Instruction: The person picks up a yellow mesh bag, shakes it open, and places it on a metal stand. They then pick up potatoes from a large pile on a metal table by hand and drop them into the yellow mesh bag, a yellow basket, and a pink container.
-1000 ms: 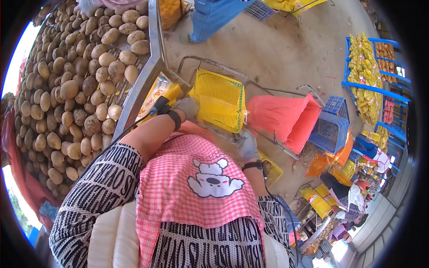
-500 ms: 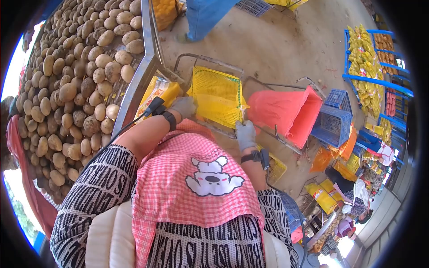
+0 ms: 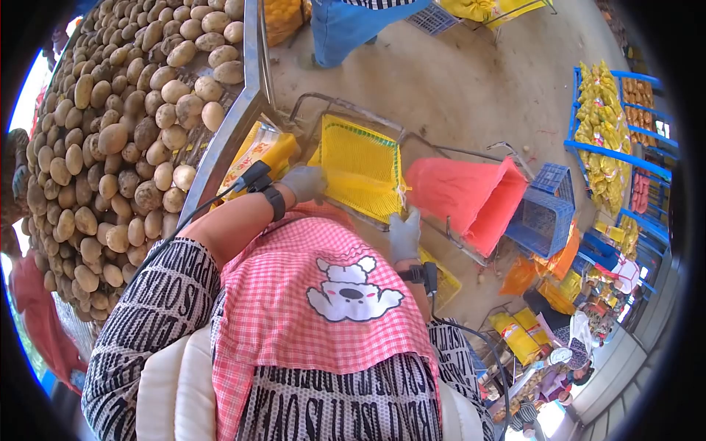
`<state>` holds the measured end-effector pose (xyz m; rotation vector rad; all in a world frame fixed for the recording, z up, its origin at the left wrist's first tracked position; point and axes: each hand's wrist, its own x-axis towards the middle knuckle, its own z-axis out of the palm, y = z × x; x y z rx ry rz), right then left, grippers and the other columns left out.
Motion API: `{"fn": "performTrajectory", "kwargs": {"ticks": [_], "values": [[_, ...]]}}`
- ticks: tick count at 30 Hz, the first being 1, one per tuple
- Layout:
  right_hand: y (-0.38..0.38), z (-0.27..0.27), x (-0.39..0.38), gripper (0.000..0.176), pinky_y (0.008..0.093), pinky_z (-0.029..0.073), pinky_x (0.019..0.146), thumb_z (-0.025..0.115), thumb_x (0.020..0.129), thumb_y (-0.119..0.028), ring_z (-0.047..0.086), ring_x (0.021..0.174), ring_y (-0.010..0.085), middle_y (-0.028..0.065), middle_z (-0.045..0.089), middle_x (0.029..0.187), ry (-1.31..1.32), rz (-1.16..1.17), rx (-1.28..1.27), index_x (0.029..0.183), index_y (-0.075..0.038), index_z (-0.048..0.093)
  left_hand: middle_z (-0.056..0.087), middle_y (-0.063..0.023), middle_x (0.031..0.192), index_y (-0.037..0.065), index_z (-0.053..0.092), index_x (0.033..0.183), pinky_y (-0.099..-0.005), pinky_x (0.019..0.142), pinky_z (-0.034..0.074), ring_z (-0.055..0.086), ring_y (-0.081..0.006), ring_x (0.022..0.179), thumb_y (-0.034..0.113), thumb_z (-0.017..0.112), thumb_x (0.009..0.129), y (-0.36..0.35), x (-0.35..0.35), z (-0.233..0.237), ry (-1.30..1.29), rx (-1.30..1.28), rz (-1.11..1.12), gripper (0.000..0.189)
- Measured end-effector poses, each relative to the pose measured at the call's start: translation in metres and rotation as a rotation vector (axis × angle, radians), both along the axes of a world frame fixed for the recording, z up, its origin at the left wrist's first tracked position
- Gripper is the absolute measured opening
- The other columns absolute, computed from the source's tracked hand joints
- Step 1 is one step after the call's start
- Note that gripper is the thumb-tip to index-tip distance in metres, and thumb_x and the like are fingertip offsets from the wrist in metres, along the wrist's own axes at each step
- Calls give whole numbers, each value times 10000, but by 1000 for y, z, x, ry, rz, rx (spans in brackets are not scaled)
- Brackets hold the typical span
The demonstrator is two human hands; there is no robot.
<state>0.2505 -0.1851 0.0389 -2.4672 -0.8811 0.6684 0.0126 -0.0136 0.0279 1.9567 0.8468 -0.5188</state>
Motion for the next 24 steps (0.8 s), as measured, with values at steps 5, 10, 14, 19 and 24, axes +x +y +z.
{"fn": "performTrajectory", "kwargs": {"ticks": [5,10,14,19,24], "values": [[-25,-36,14,215,332,501,729,635,900,-112,618,828,171,124,669,958,534,-264,17,1055,37,639,694,-214,1088,23,630,1041,-471,911,473,640,-402,1027,286,542,940,-12,-2,-9,24,-4,120,295],[-21,-42,2,96,270,490,644,594,940,-60,614,754,118,70,675,924,633,-421,207,977,13,643,678,-233,1126,35,631,1060,-482,941,455,635,-409,1045,272,513,947,-14,1,-18,30,28,230,288],[-9,-26,-1,76,298,553,579,595,955,-60,668,749,152,77,685,958,933,-603,253,1008,-18,629,683,-227,1123,32,662,1108,-471,932,471,637,-399,1061,262,528,940,5,5,5,59,-55,135,315],[-2,-20,7,172,372,607,601,582,965,-85,709,833,226,112,683,1062,1101,-625,211,1132,-46,587,684,-223,1130,39,690,1129,-467,918,485,642,-395,1059,275,555,938,17,10,19,146,-153,220,333],[-4,-26,21,193,421,605,710,507,1001,-132,699,944,297,125,669,1144,1307,-617,113,1179,-88,566,670,-234,1161,33,664,1149,-466,920,480,627,-395,1099,331,570,959,12,6,-2,228,-84,271,366]]}}
